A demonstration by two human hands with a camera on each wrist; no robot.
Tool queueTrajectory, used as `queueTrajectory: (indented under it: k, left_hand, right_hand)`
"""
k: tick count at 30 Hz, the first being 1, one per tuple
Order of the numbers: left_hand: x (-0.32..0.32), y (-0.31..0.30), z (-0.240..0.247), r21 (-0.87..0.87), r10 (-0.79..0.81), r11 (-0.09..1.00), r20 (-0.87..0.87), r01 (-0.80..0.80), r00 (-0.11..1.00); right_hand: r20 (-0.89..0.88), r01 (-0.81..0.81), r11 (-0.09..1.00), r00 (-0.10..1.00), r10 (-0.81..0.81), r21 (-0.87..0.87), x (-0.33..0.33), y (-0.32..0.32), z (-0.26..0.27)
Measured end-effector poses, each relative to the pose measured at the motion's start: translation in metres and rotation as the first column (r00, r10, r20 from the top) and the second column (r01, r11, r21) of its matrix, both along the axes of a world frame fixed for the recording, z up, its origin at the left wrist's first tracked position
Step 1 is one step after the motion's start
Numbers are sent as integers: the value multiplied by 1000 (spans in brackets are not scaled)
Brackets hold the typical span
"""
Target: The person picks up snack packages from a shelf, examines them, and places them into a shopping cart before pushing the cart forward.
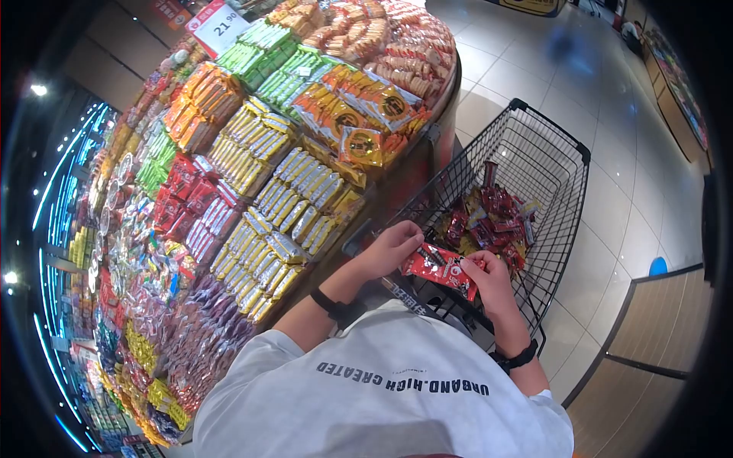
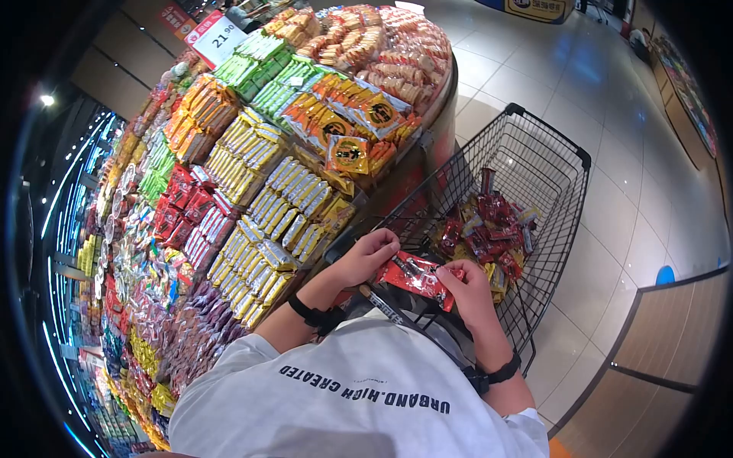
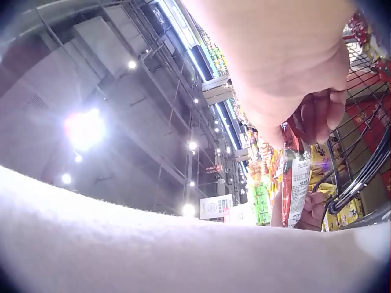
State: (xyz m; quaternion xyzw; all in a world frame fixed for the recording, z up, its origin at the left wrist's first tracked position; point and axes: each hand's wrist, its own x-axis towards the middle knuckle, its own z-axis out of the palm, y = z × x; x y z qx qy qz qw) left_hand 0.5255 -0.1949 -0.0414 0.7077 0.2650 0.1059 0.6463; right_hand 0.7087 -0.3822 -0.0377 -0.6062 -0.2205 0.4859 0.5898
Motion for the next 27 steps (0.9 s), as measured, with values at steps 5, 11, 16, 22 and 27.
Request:
queueTrajectory:
  k: [5,11,16,22,27]
  left_hand:
    - [0,0,-1,0,49,999,17,-49,999]
    - [-2,-1,5,-111,107,988,9,-106,994]
    - [0,-5,9,-26,149,989,32,-149,988]
    - [-1,-1,-13,125,133,981,110,-146,985]
    - [-6,-5,6,150,121,979,119,-139,985]
  right_hand:
    - [-14,4,1000,1000,-4,-15,-2,1,7]
    - [-29,10,1000,1000,-9,26,0,2,2]
    - [-26,26,999,999,-25,24,3,-2,-7]
    - [-42,-30,999,999,31,14,9,0,-2]
    - [-69,14,1000,998,-15,-11,7,1,-1]
